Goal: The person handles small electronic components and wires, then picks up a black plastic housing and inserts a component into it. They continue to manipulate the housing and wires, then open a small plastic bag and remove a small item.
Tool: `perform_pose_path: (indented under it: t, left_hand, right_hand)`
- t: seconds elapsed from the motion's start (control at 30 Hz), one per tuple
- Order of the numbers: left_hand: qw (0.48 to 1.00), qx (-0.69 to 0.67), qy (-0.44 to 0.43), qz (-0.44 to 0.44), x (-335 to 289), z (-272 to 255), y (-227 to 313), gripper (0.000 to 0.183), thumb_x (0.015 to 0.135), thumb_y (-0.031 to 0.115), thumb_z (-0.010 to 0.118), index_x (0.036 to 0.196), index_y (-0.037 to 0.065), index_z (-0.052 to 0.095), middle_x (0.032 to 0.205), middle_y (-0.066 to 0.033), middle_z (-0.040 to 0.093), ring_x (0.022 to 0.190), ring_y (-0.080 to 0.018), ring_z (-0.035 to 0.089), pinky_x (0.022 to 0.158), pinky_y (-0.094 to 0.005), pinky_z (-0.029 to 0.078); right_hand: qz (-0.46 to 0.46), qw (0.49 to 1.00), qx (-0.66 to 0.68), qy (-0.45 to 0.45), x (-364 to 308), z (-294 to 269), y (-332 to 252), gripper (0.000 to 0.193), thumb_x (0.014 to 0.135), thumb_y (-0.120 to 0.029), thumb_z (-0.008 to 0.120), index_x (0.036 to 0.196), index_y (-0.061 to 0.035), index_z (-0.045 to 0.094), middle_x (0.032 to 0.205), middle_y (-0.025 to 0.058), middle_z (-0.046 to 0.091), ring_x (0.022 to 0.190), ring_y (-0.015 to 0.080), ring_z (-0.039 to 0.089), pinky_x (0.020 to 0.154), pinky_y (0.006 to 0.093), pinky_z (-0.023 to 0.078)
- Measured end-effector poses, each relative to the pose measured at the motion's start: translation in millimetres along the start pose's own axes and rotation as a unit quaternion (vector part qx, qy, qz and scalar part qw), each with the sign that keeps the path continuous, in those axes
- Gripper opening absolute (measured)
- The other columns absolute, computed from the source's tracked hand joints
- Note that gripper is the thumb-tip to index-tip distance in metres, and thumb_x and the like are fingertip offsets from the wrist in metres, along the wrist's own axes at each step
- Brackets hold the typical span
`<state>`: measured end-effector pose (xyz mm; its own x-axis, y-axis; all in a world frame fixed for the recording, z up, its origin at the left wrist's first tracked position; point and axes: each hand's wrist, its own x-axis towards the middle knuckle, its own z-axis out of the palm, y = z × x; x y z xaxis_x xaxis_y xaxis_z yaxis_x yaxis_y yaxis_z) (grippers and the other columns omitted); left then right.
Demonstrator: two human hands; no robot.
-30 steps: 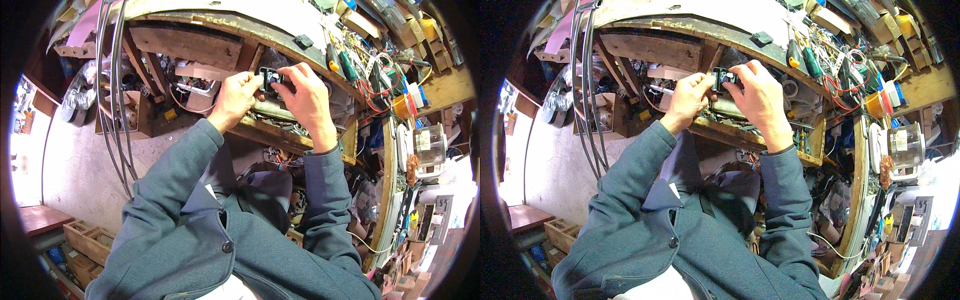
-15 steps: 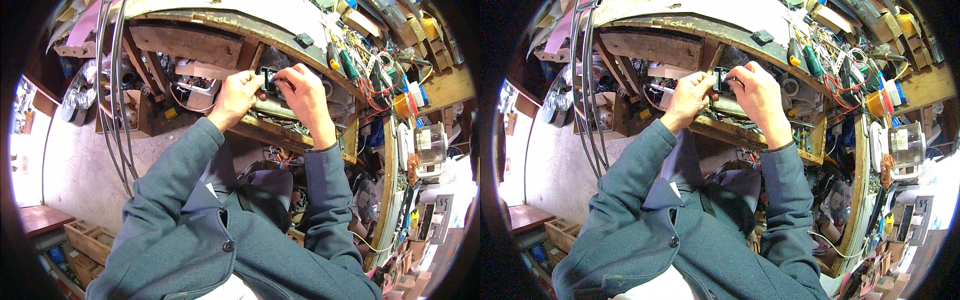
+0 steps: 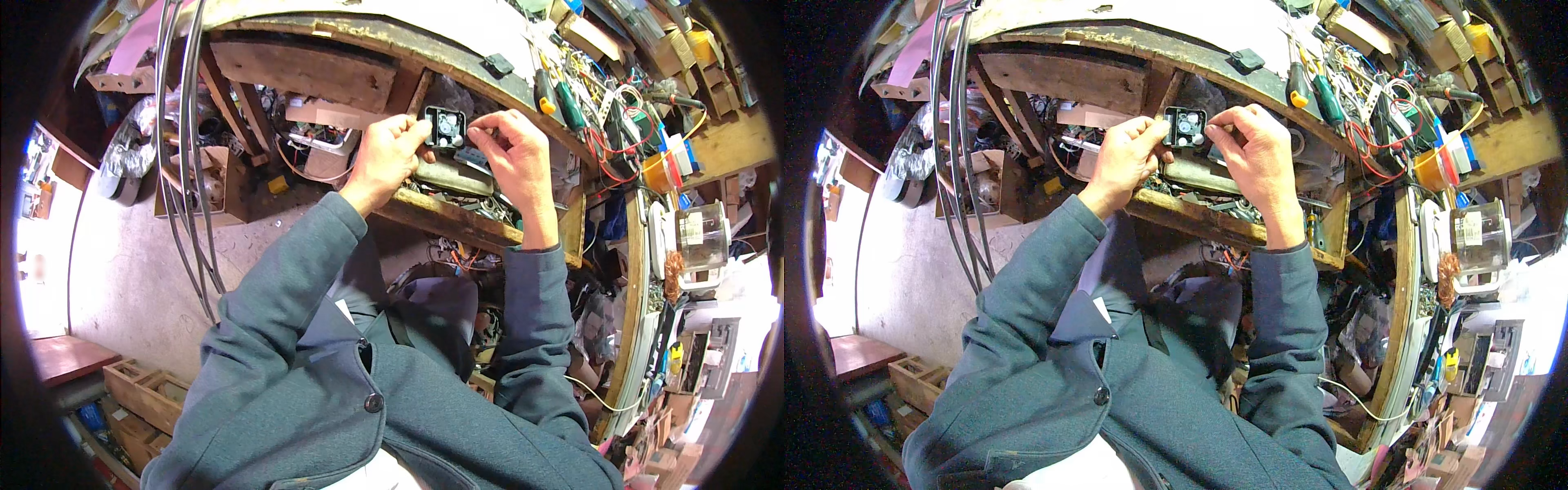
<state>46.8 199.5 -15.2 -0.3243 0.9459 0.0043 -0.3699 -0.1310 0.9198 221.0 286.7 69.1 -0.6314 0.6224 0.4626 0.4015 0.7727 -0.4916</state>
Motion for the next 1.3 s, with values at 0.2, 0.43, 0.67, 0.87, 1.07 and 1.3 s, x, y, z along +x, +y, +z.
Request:
perform_pose_path:
  t: [0.2,0.43,0.67,0.87,1.07,1.3]
  left_hand:
    - [1.0,0.008,0.002,0.0,1.2,-0.7,-0.7,0.023,0.105,0.027,0.062,0.1,0.005,0.066,0.076,-0.0093,0.071,0.042,-0.001,0.039,0.04,-0.0203,0.025]
    - [1.0,0.014,0.009,-0.004,0.0,1.1,0.8,0.022,0.105,0.026,0.063,0.1,0.004,0.065,0.076,-0.0096,0.071,0.043,-0.0009,0.039,0.04,-0.0206,0.025]
    - [1.0,-0.001,0.007,-0.007,0.4,0.5,1.4,0.024,0.106,0.027,0.062,0.095,0.005,0.065,0.074,-0.009,0.07,0.043,-0.001,0.04,0.039,-0.0207,0.026]
    - [1.0,0.011,0.006,0.004,1.5,1.8,0.7,0.026,0.106,0.027,0.06,0.093,0.006,0.064,0.074,-0.0086,0.07,0.042,-0.001,0.039,0.039,-0.0209,0.026]
    - [1.0,0.009,0.011,0.002,1.1,0.5,0.4,0.025,0.106,0.027,0.061,0.094,0.006,0.064,0.073,-0.0088,0.069,0.043,-0.0009,0.039,0.039,-0.021,0.025]
    - [1.0,0.016,0.012,0.014,1.8,-1.4,-4.0,0.025,0.106,0.028,0.062,0.094,0.006,0.065,0.073,-0.0071,0.069,0.043,-0.0009,0.039,0.04,-0.021,0.025]
  right_hand:
    - [-0.012,0.999,0.034,-0.032,-7.4,4.0,0.5,0.01,0.086,-0.008,0.079,0.095,-0.0071,0.076,0.082,0.006,0.064,0.069,0.0172,0.062,0.064,0.0298,0.051]
    - [-0.014,0.999,-0.013,-0.039,-5.2,-2.1,-7.5,0.011,0.085,-0.009,0.079,0.095,-0.0079,0.077,0.083,0.0075,0.064,0.073,0.022,0.065,0.067,0.0327,0.052]
    - [-0.04,0.985,-0.119,0.117,53.0,-17.2,20.1,0.013,0.087,-0.014,0.076,0.098,-0.0065,0.075,0.088,0.0133,0.07,0.08,0.0302,0.069,0.074,0.0384,0.054]
    - [0.007,0.975,-0.222,0.013,94.1,-21.9,47.8,0.035,0.09,-0.025,0.076,0.119,-0.0072,0.07,0.105,0.0191,0.072,0.098,0.0342,0.069,0.088,0.0422,0.054]
    - [0.026,0.982,-0.183,-0.038,99.9,-28.1,50.3,0.038,0.09,-0.02,0.077,0.125,-0.0071,0.069,0.109,0.0112,0.073,0.09,0.0211,0.069,0.084,0.035,0.055]
    - [0.041,0.962,0.231,-0.14,46.9,-23.1,29.8,0.05,0.081,-0.009,0.084,0.129,-0.0101,0.07,0.096,-0.0019,0.066,0.076,0.0048,0.054,0.071,0.022,0.048]
